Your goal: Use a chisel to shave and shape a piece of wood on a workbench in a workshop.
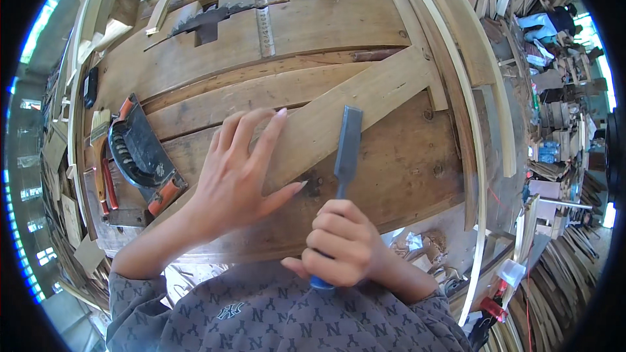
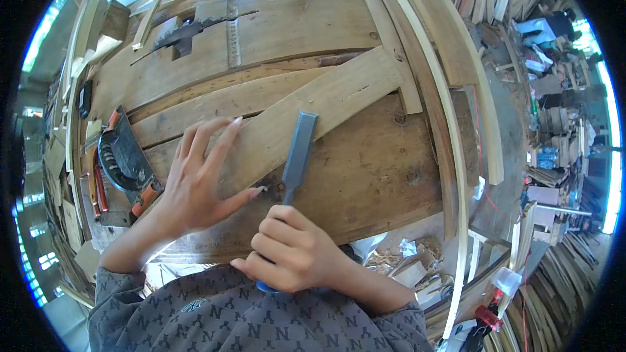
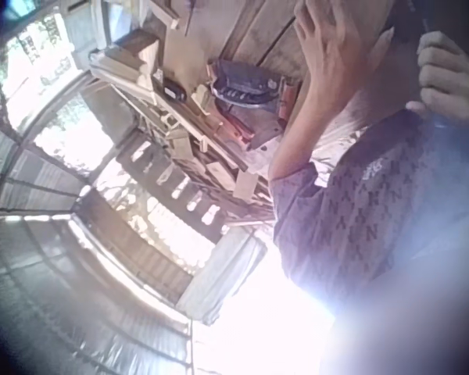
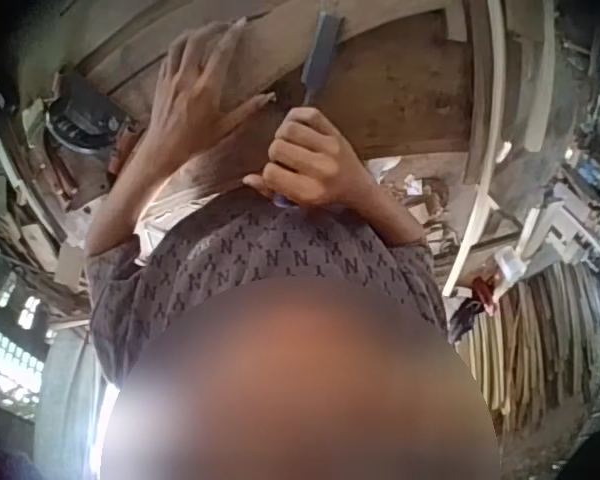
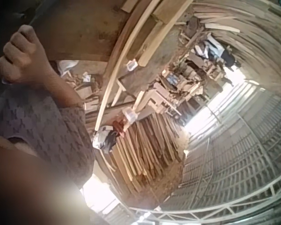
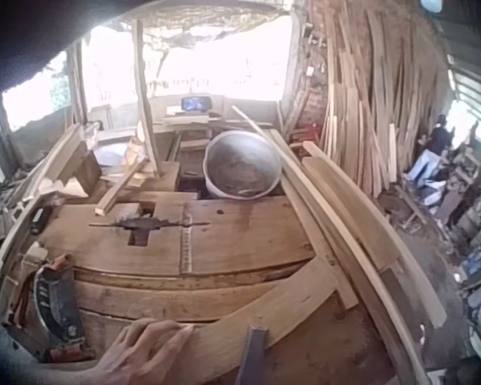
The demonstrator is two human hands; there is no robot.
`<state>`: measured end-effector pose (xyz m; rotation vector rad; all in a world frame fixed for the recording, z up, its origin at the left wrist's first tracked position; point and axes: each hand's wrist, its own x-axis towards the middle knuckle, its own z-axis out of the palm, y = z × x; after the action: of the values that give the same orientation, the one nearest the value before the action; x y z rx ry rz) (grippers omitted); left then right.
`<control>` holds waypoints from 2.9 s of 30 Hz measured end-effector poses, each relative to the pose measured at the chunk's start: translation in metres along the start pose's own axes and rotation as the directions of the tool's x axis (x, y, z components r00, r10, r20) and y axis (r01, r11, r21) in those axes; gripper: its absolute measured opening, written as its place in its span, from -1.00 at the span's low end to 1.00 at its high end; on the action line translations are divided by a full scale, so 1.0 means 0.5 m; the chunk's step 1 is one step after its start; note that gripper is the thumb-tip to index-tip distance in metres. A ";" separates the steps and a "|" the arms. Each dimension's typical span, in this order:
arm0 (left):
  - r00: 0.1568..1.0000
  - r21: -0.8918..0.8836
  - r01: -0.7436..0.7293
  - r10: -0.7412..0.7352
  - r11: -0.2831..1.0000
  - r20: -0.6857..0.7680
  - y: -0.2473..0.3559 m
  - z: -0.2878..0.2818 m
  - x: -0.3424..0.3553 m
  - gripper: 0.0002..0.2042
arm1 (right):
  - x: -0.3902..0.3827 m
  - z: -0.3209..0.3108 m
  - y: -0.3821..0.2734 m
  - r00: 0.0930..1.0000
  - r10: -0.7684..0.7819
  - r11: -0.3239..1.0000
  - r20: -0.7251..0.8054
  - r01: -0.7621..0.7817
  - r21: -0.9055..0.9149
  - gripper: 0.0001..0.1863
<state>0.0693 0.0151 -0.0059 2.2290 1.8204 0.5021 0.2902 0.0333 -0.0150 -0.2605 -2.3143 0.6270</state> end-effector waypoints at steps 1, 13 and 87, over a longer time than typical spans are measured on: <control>1.000 0.000 -0.003 0.003 1.000 0.009 -0.001 0.010 0.000 -0.08 | -0.001 0.010 0.006 1.000 0.008 1.000 -0.005 -0.008 0.003 -0.57; 0.994 -0.152 0.084 -0.071 0.985 0.086 -0.009 0.022 0.007 -0.02 | 0.010 0.052 0.030 0.992 0.071 0.995 -0.104 -0.077 -0.060 -0.55; 0.989 -0.119 0.023 -0.005 0.993 0.147 -0.028 0.031 -0.004 -0.06 | 0.130 -0.033 0.139 0.993 0.049 0.970 0.106 -0.022 -0.242 -0.83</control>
<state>0.0624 0.0168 -0.0256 2.1126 1.6859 0.4216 0.2549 0.1222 -0.0014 -0.3891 -2.5003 0.3843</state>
